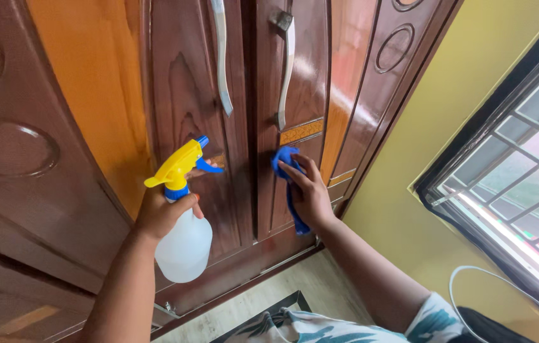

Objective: The person sprays a cleaning solution from a spray bottle onto a wooden wardrobe and wipes it with a blue cloth. The person then moves to a wooden chair, sprays the seat and backrest, and wipes them with the same cloth.

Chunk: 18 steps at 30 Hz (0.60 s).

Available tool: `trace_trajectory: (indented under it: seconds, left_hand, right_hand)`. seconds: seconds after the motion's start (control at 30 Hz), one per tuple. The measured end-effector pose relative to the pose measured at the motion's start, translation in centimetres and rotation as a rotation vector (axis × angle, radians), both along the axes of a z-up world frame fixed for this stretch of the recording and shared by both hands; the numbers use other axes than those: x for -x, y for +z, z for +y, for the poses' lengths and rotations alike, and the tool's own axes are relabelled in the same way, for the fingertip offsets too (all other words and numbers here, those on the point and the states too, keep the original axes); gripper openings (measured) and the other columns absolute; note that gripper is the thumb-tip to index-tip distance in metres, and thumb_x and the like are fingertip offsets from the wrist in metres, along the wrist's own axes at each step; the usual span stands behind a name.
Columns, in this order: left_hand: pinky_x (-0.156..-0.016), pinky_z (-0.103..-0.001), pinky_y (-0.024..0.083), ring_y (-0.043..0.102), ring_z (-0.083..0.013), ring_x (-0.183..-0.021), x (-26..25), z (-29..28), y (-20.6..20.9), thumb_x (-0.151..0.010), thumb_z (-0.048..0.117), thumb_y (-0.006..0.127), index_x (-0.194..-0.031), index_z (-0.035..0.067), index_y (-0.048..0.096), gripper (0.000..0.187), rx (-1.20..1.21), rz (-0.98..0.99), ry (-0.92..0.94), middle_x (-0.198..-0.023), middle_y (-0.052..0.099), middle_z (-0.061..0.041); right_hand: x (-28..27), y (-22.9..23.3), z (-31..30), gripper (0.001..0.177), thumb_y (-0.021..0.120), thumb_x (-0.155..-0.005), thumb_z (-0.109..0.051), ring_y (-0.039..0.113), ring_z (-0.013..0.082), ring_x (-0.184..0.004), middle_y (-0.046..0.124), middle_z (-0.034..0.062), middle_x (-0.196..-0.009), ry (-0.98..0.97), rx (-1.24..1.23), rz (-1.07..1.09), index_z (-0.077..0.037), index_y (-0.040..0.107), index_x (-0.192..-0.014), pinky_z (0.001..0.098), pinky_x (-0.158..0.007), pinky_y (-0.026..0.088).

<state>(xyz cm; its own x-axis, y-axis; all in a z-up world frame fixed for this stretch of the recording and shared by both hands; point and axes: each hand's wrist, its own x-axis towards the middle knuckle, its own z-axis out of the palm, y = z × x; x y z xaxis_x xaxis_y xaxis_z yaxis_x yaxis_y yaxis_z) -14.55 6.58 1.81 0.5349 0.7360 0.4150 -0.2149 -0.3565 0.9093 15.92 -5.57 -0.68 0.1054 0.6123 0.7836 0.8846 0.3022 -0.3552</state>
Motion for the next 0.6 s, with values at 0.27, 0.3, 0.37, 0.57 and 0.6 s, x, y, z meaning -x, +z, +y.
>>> trace_trajectory:
  seconds: [0.27,0.3,0.37,0.57,0.6]
  left_hand:
    - [-0.062,-0.032,0.057,0.071,-0.0179,-0.06,1.4,0.8,2.0,-0.077,-0.002,0.059,-0.133,0.0,0.059,0.056,-0.01,0.03,-0.041,-0.127,0.072,-0.01]
    - [-0.062,-0.032,0.057,0.07,-0.0174,-0.06,1.2,0.8,2.3,-0.076,-0.002,0.059,-0.134,0.001,0.057,0.058,-0.011,0.013,-0.052,-0.13,0.071,-0.009]
    - [-0.061,-0.032,0.059,0.071,-0.0175,-0.06,1.0,0.6,2.5,-0.075,-0.003,0.059,-0.132,0.001,0.058,0.057,0.002,0.016,-0.041,-0.129,0.071,-0.008]
    - [-0.058,-0.033,0.058,0.071,-0.0185,-0.06,0.0,0.9,1.1,-0.077,-0.002,0.061,-0.123,-0.002,0.067,0.047,0.083,0.059,0.106,-0.114,0.076,-0.013]
    - [-0.058,-0.033,0.058,0.071,-0.0193,-0.06,-0.2,0.9,0.9,-0.078,-0.001,0.061,-0.12,-0.004,0.07,0.042,0.115,0.077,0.145,-0.11,0.077,-0.015]
  right_hand:
    - [4.8,0.3,3.7,0.068,0.063,-0.077,0.012,0.056,0.0421,-0.127,0.054,0.0187,-0.142,-0.152,-0.112,-0.133,-0.019,0.066,-0.137,0.0487,-0.104,0.052]
    - [4.7,-1.0,3.6,0.068,0.064,-0.077,0.011,0.057,0.0409,-0.126,0.055,0.0178,-0.141,-0.153,-0.096,-0.133,-0.019,0.066,-0.137,0.0483,-0.104,0.052]
    - [4.4,-3.9,3.4,0.068,0.064,-0.075,0.011,0.058,0.0401,-0.123,0.056,0.0172,-0.14,-0.146,-0.04,-0.14,-0.018,0.067,-0.137,0.0479,-0.103,0.052]
    - [2.6,-10.6,2.1,0.061,0.062,-0.08,0.009,0.057,0.0401,-0.124,0.057,0.017,-0.138,-0.174,0.205,-0.02,-0.018,0.069,-0.133,0.0465,-0.103,0.051]
    - [2.4,-11.2,1.7,0.059,0.061,-0.08,0.009,0.057,0.0399,-0.125,0.057,0.017,-0.138,-0.196,0.241,0.057,-0.018,0.07,-0.132,0.0457,-0.104,0.05]
